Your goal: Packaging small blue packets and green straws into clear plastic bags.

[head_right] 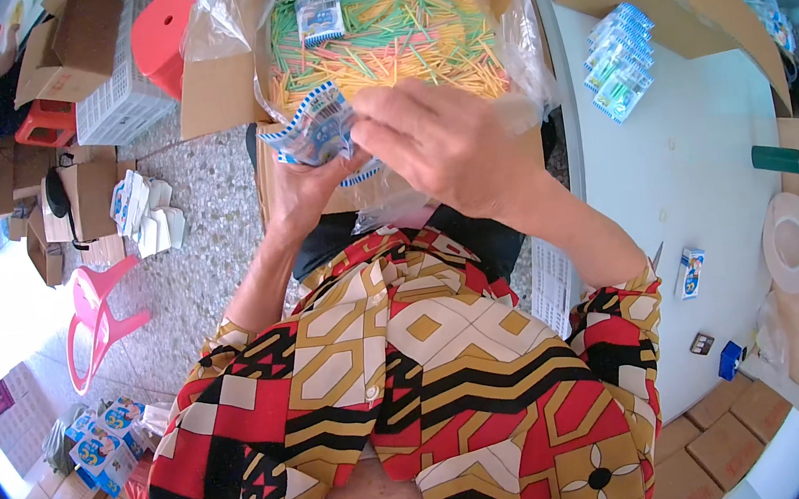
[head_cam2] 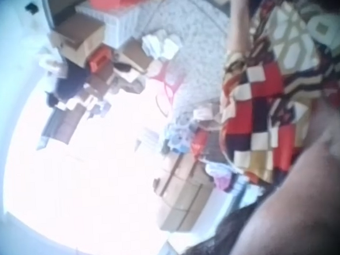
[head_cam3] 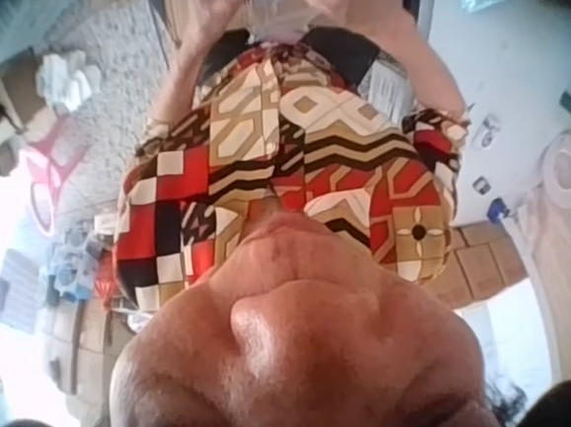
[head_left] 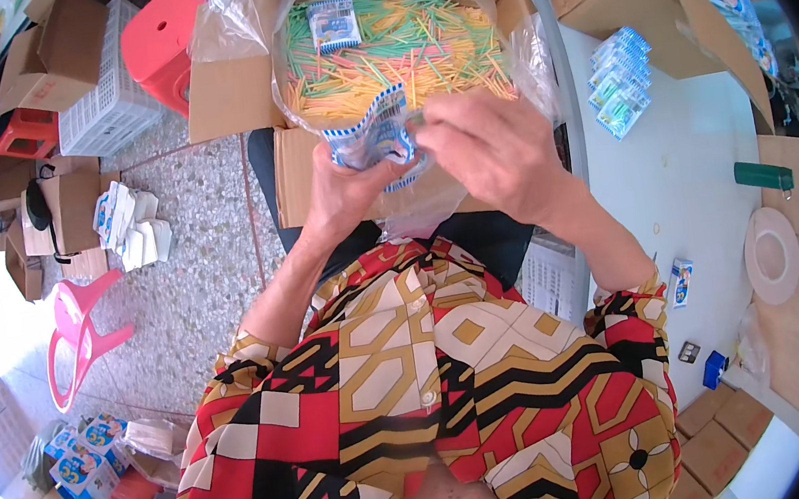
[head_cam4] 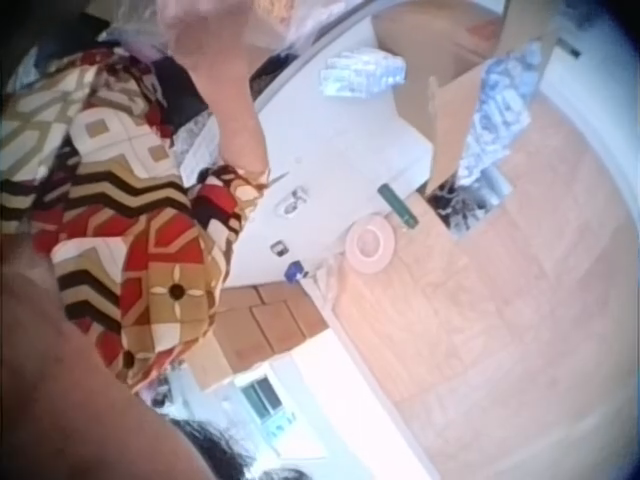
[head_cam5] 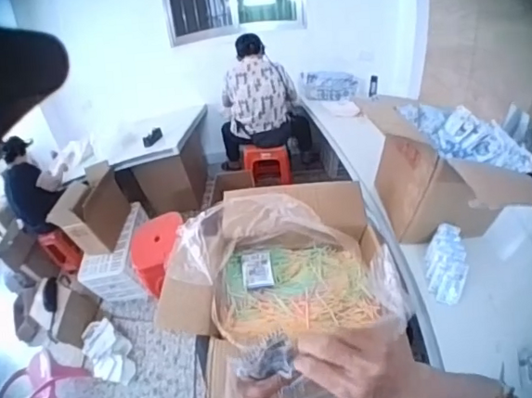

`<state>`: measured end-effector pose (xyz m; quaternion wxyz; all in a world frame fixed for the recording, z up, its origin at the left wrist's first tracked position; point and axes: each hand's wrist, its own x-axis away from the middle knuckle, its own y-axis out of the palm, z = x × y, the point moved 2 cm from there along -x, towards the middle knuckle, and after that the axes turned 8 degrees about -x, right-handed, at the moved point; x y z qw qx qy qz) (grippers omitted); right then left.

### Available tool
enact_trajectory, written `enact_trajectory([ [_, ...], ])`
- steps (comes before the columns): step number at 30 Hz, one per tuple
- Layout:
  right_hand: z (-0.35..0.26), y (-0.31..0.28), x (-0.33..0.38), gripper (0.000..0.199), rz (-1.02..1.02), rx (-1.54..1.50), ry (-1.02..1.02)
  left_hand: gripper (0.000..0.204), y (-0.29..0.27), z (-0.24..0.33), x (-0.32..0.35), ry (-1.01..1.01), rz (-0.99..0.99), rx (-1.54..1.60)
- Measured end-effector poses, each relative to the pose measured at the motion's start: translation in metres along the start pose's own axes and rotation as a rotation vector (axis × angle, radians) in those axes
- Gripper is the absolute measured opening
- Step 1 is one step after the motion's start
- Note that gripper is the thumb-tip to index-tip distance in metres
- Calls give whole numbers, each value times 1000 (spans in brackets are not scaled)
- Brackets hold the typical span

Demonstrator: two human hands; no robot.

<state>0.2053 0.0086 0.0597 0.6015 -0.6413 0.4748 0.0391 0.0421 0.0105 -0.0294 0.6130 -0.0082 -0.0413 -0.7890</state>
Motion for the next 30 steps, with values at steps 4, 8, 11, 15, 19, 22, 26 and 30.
enact_trajectory([
  [4, -8, 6, 6, 17, -126, -41, 51, 21, -3, -5, 7, -27, -26, -103],
  [8, -3, 10, 10, 15, -173, -130, 121, 14, -1, -6, 13, -45, -56, -120],
  [11, -3, 11, 5, 16, -192, -87, 96, 10, 7, 8, 15, 33, 15, -59],
  [15, -8, 12, 0, 16, -250, -63, 109, 9, -3, 1, 16, 16, 0, -101],
  [19, -13, 14, -3, 15, -305, -5, 98, 8, -13, -3, 16, 16, 12, -253],
  [22, -17, 15, -5, 14, -295, -2, 74, 8, -12, 0, 15, 66, 64, -236],
  [26, -17, 19, -9, 12, -153, -69, 40, 11, -13, 10, 9, 32, 126, -129],
  [30, -13, 17, -13, 9, -246, -69, 61, 16, -15, 2, 9, 21, 74, -103],
])
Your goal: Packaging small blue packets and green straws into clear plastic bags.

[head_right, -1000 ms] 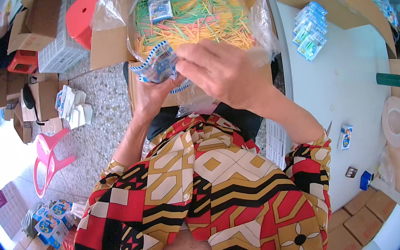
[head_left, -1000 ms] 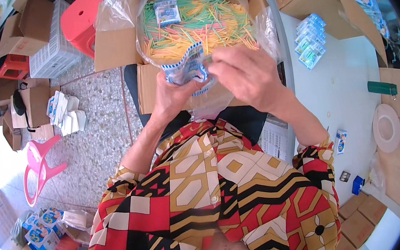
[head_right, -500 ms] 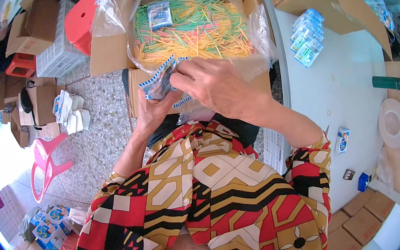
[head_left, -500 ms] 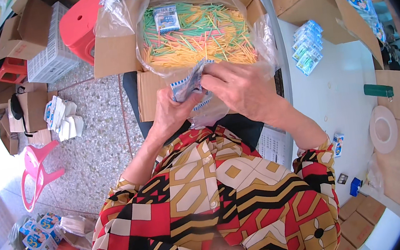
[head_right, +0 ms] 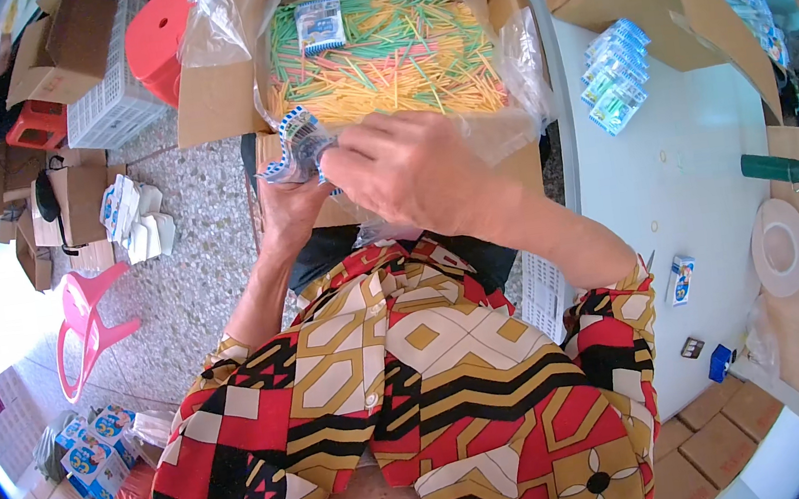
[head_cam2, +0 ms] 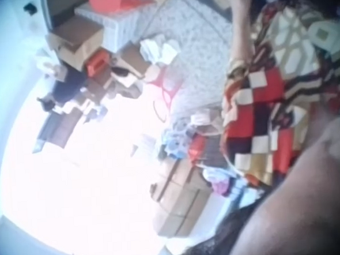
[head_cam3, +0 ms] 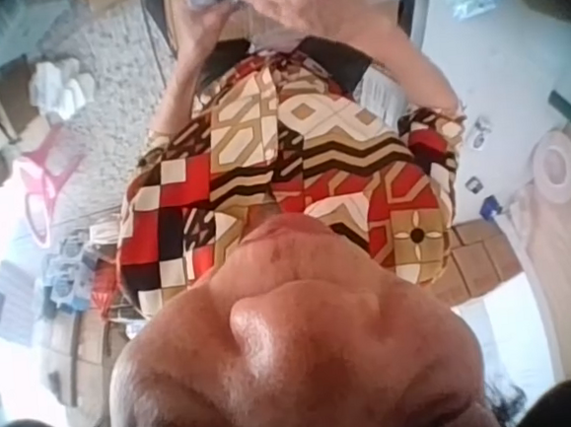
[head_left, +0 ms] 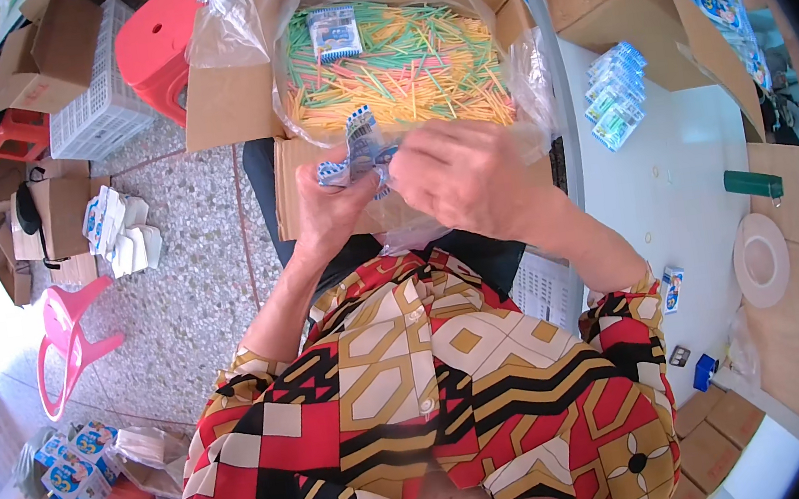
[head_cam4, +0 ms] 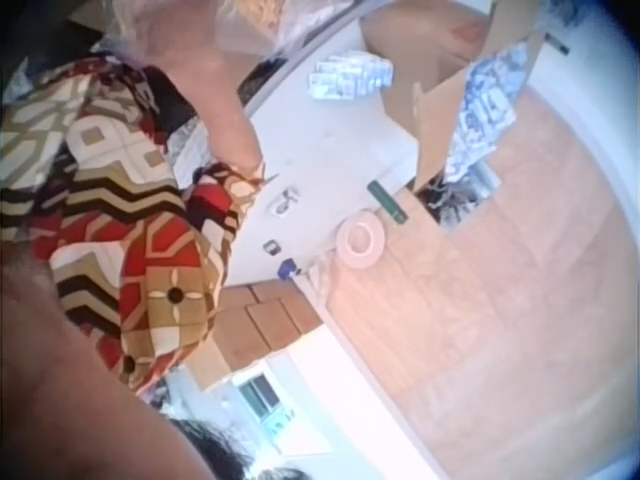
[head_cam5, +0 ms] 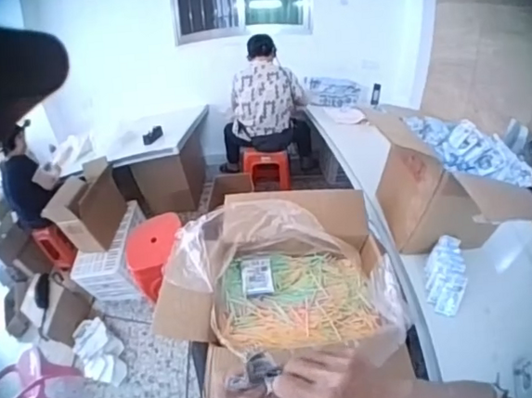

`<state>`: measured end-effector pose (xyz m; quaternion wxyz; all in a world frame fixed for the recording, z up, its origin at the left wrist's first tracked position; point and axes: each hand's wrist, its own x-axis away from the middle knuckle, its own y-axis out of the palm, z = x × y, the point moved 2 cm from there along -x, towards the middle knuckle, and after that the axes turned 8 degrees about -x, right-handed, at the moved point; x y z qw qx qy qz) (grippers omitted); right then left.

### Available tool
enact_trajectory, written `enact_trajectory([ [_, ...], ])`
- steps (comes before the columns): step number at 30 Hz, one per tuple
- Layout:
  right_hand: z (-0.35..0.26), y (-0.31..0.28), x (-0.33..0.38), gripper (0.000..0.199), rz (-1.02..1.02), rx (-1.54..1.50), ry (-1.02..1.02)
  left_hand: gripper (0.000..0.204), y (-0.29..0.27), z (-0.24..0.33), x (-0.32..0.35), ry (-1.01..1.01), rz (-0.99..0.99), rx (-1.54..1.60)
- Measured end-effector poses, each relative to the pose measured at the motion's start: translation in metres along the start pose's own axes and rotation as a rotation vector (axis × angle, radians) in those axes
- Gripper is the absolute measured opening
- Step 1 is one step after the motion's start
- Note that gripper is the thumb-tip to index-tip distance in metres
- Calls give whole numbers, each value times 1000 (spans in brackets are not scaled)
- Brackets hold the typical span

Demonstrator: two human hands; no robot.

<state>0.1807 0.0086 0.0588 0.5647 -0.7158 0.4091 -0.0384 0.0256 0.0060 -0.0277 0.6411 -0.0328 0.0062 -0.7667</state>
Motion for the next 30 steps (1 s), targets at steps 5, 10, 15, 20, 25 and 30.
enact_trajectory([
  [5, 46, -8, -19, 8, 267, -597, 397, 22, -6, -2, -2, -88, 70, 163],
  [10, 170, 16, 4, 17, 214, -527, 661, 31, -14, -2, -2, -114, 97, 165],
  [15, 225, 56, 7, 27, 15, -87, 543, 36, -21, -3, 0, -116, 128, 170],
  [20, 246, 96, -15, 36, -14, 2, 456, 38, -23, 0, -1, -130, 144, 149],
  [25, 247, 116, -29, 39, 28, 53, 463, 35, -22, 2, 0, -192, 161, 85],
  [30, 250, 121, -42, 37, -65, 94, 605, 35, -21, 1, 3, -214, 165, 94],
])
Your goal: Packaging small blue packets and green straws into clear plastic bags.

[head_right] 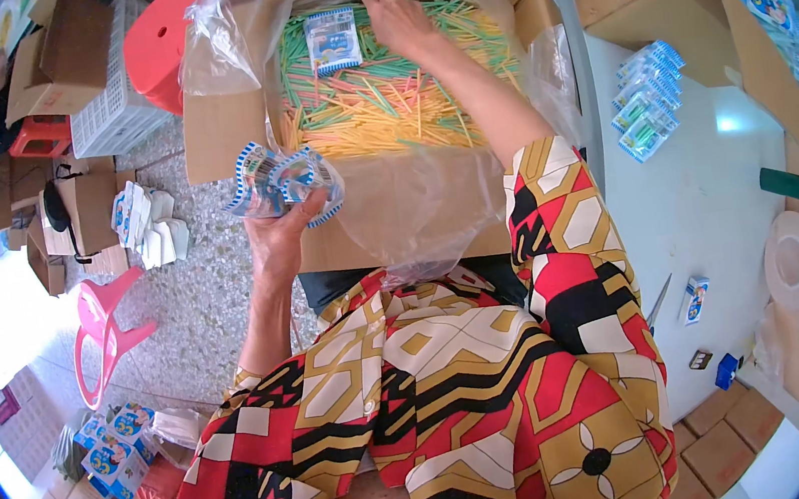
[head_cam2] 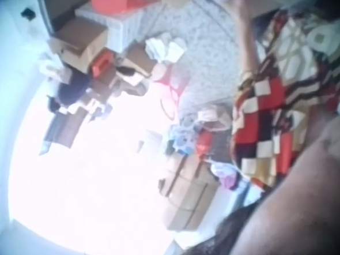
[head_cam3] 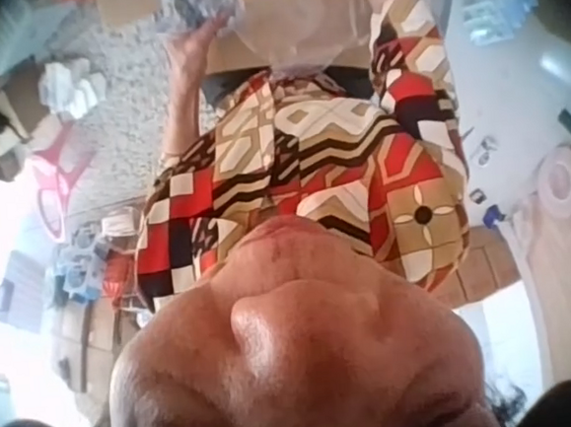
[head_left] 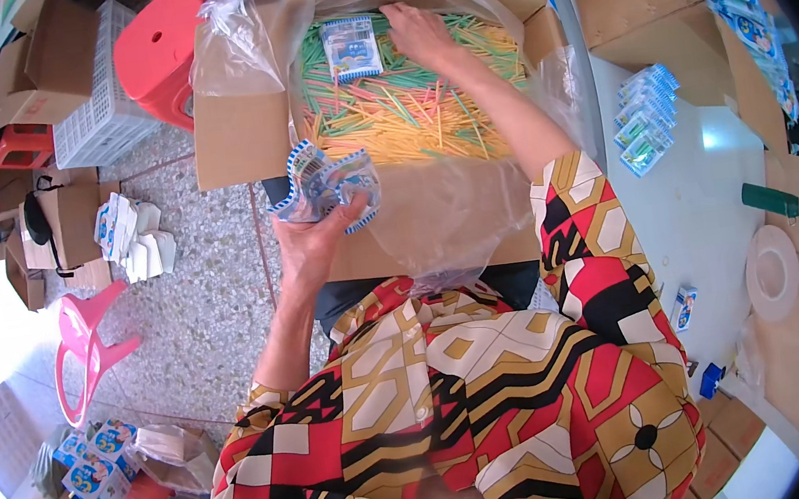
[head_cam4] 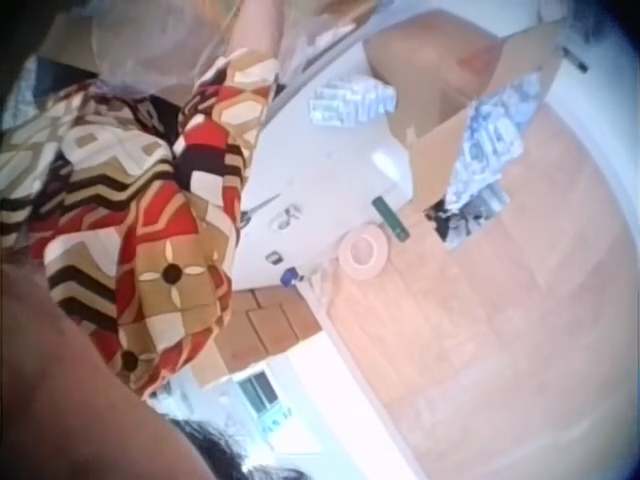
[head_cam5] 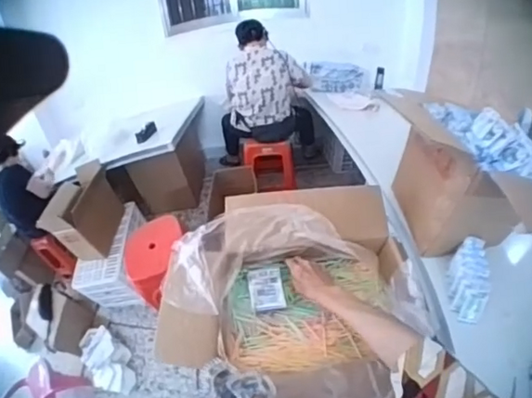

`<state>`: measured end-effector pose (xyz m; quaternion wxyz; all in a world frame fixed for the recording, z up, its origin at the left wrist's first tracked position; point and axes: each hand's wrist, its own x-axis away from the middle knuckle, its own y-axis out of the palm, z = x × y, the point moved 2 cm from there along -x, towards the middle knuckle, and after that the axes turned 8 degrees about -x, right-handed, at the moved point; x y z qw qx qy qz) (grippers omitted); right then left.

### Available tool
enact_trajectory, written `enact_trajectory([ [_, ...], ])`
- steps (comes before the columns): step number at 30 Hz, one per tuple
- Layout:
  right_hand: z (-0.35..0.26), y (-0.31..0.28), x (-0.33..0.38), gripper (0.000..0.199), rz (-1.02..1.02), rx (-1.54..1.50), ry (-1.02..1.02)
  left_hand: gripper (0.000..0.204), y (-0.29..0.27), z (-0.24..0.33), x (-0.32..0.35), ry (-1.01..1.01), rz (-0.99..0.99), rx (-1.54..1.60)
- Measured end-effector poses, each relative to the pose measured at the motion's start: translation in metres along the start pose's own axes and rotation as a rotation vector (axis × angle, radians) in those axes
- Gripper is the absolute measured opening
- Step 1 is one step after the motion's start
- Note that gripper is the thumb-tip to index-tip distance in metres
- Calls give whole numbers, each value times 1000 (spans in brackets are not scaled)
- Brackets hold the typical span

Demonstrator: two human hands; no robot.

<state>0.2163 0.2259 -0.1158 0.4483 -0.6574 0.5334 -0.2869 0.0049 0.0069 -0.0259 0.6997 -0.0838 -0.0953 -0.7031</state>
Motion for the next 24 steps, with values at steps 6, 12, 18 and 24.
enact_trajectory([
  [6, -13, 0, -6, 24, -75, 111, 12, 35, 1, 0, 0, -15, -22, 37],
  [12, -12, 4, -7, 23, -37, 147, -50, 37, 3, 1, 0, -7, -28, 14],
  [18, -17, -2, -14, 21, -74, 133, -52, 35, 6, 1, 2, 9, -33, 38],
  [24, -20, -6, -17, 16, -98, 212, -22, 34, 7, 6, 3, 10, -43, -8],
])
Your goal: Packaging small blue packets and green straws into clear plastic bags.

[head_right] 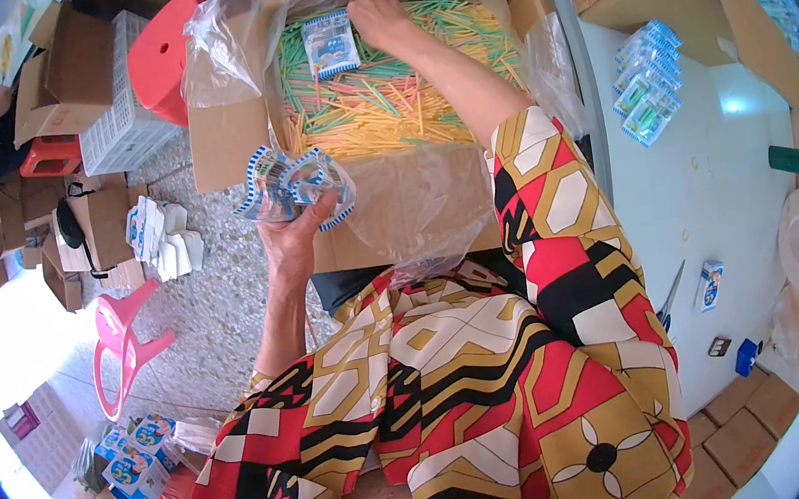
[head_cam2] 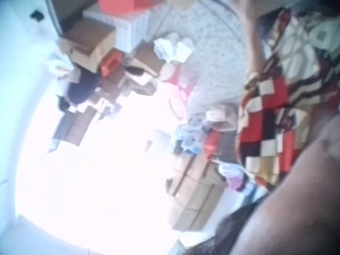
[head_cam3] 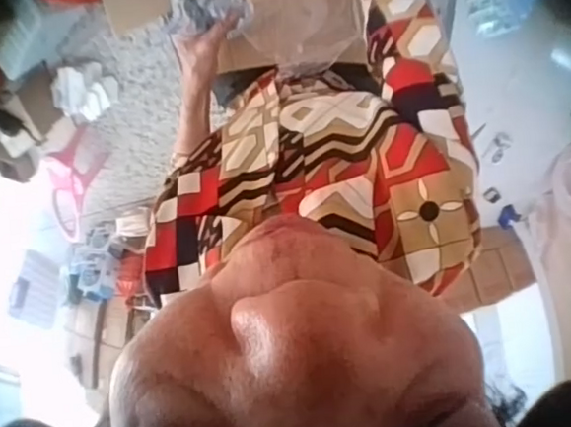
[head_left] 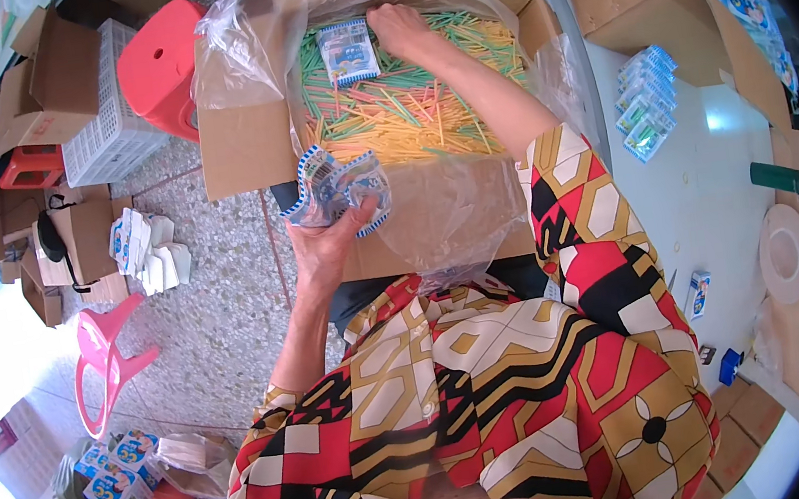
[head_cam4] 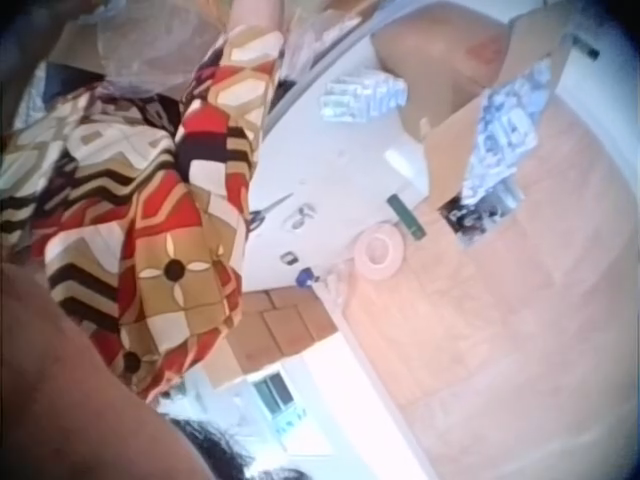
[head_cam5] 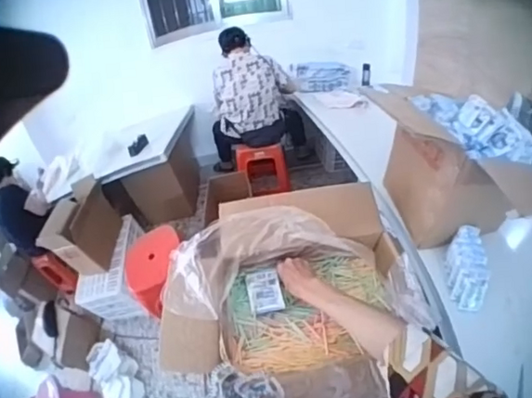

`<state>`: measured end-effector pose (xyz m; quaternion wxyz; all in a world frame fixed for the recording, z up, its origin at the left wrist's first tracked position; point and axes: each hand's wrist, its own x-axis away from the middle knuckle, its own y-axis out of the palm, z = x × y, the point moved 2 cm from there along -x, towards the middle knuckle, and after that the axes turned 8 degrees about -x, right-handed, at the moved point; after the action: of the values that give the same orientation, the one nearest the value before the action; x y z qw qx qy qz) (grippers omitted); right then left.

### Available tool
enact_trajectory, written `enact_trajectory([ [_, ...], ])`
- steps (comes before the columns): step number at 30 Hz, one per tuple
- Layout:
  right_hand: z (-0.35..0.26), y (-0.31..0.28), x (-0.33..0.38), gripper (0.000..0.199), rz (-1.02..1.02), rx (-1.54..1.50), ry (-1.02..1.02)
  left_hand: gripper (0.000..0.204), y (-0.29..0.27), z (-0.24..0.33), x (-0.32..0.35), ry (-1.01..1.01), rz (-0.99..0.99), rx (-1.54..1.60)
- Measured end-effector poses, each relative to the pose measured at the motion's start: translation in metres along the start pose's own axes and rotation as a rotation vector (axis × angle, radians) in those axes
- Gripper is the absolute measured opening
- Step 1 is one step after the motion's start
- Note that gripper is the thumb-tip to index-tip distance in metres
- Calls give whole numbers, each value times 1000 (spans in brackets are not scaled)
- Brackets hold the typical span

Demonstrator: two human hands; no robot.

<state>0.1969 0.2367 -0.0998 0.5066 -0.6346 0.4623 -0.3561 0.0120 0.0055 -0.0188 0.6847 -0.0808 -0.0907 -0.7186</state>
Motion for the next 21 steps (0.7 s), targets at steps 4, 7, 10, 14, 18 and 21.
enact_trajectory([
  [4, 3, 0, -5, 17, -76, 18, 36, 34, 2, -1, 2, -38, 11, 24],
  [7, 3, 5, -5, 17, -35, -5, -11, 38, 4, -2, 2, -3, 8, 26],
  [10, 13, 13, -5, 16, 4, -15, -35, 38, 6, -3, 3, 16, 0, 42],
  [14, 33, 10, -3, 15, 15, -132, 13, 38, 5, 1, 5, -28, -3, 32],
  [18, 58, -11, 15, 19, 90, -304, -78, 35, 5, 2, 4, 51, -12, 25],
  [21, 64, -34, 26, 19, -75, -409, 69, 36, 7, 0, 6, 29, -28, 48],
])
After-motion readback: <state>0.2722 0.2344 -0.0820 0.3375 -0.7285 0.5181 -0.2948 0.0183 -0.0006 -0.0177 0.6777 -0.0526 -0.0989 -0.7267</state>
